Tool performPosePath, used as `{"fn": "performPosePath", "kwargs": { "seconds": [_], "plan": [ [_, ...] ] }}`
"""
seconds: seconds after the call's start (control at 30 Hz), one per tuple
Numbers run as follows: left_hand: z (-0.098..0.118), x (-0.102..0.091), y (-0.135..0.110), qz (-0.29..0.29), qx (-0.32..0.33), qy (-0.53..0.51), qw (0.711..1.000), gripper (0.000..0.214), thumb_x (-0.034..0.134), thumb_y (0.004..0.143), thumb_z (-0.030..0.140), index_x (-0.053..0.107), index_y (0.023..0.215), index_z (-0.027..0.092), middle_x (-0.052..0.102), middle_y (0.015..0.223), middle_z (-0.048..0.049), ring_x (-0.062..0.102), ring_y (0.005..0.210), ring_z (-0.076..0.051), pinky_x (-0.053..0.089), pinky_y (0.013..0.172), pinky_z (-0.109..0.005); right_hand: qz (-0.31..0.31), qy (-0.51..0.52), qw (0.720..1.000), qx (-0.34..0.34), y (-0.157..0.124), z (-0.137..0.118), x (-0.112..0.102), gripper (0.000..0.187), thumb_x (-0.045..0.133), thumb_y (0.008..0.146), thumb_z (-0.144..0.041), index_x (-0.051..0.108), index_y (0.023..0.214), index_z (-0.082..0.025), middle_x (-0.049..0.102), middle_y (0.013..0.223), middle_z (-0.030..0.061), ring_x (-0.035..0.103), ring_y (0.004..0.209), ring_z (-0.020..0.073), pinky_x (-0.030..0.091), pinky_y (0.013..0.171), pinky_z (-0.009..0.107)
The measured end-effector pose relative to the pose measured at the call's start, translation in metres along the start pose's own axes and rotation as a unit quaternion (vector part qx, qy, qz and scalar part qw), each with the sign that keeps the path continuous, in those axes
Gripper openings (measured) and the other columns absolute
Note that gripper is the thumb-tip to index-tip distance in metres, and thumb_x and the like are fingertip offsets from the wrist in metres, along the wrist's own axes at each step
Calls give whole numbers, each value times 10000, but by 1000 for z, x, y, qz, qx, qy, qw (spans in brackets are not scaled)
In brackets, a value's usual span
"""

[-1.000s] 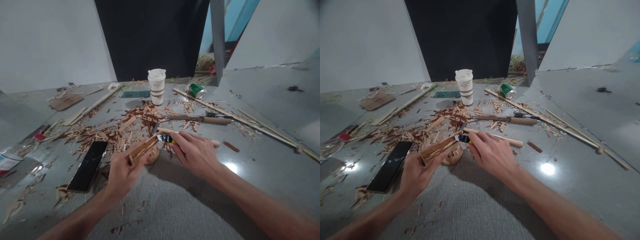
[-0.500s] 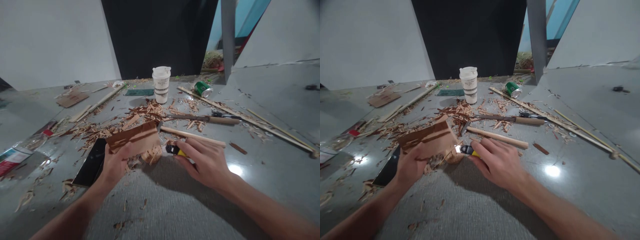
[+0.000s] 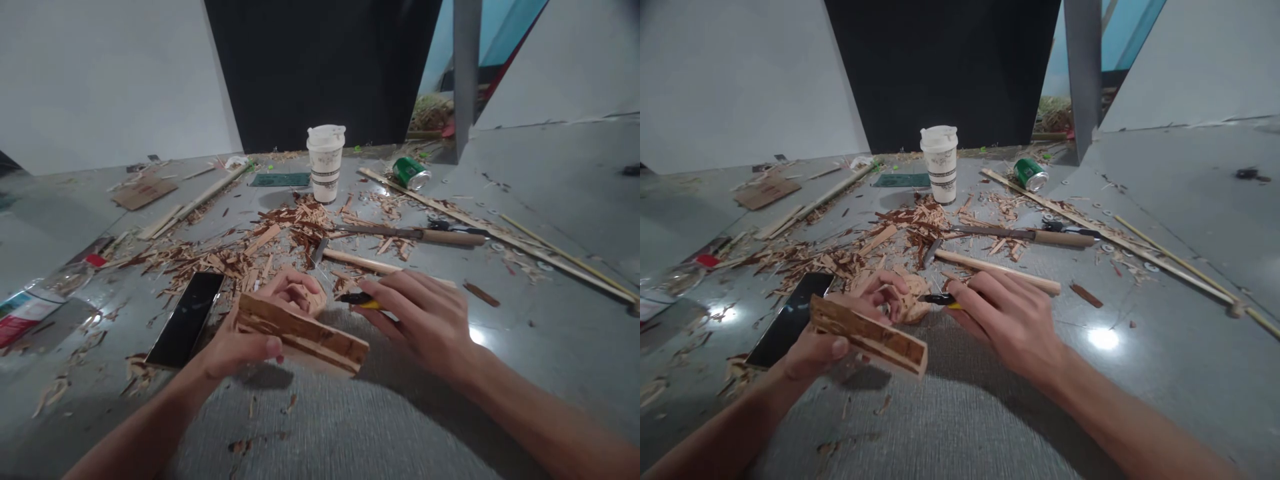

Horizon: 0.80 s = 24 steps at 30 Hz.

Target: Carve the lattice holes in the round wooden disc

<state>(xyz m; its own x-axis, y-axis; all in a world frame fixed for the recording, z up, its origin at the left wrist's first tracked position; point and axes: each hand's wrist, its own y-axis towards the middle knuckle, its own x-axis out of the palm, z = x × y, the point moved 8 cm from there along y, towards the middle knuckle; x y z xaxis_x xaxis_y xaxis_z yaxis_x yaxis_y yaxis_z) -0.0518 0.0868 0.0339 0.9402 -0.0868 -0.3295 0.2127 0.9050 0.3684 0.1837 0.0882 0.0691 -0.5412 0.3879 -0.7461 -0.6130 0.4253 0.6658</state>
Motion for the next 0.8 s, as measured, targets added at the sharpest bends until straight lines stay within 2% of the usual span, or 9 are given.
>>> {"fn": "performPosePath", "kwargs": {
  "seconds": [0.07,0.13,0.23,0.37,0.53,0.67,0.73,0.8],
  "plan": [
    [-1,12,2,-63,-45,-67,995,620,657,855,820,870,984,252,783,1199,-165,774,914,-306,697,676,-417,2,3,1000,-3,-1,0,0,191,704,1029,-248,654,1208,-206,770,980,61,699,824,191,513,730,334],
    [3,23,3,-125,-79,-121,982,624,724,845,769,849,1157,244,795,1211,-168,785,979,-328,700,792,-448,4,5,1000,-7,-2,0,0,220,710,1018,-219,648,1229,-207,773,993,63,704,841,196,521,742,339],
    [7,30,2,-147,-127,-184,964,571,815,829,662,833,1192,222,825,1166,-164,805,1059,-353,690,890,-466,4,10,1000,-13,-3,-1,1,259,721,1002,-194,640,1248,-204,770,995,66,702,846,202,527,749,346],
    [3,30,-1,-126,-162,-194,959,512,853,796,645,866,1095,229,848,1064,-147,833,896,-313,704,764,-405,2,21,1000,-12,-3,0,0,267,708,1016,-204,619,1267,-223,761,989,62,686,842,201,524,737,345],
    [-2,22,-3,-75,-127,-199,969,463,873,788,629,881,1025,232,844,1044,-138,813,833,-269,676,648,-331,-36,16,999,-20,-3,0,11,233,661,1052,-249,610,1276,-212,757,997,62,687,846,203,525,730,346],
    [-25,10,-10,13,-138,-211,967,474,917,758,543,858,1106,227,840,977,-114,739,656,-202,594,482,-262,-52,68,994,61,-2,12,17,267,545,1094,-256,581,1350,-191,774,1101,97,737,930,217,540,730,336],
    [-35,8,-13,37,-148,-200,968,442,892,789,497,848,1132,221,833,890,-96,693,582,-185,582,448,-273,-55,101,988,106,-4,19,17,268,482,1108,-255,587,1343,-181,770,1046,89,726,857,204,516,679,325],
    [-36,7,-11,49,-141,-190,970,392,876,812,454,845,1135,234,830,873,-79,680,564,-180,579,438,-275,-59,123,982,134,-5,24,17,256,450,1114,-262,614,1288,-171,737,928,66,668,737,188,464,625,325]
  ]
}}
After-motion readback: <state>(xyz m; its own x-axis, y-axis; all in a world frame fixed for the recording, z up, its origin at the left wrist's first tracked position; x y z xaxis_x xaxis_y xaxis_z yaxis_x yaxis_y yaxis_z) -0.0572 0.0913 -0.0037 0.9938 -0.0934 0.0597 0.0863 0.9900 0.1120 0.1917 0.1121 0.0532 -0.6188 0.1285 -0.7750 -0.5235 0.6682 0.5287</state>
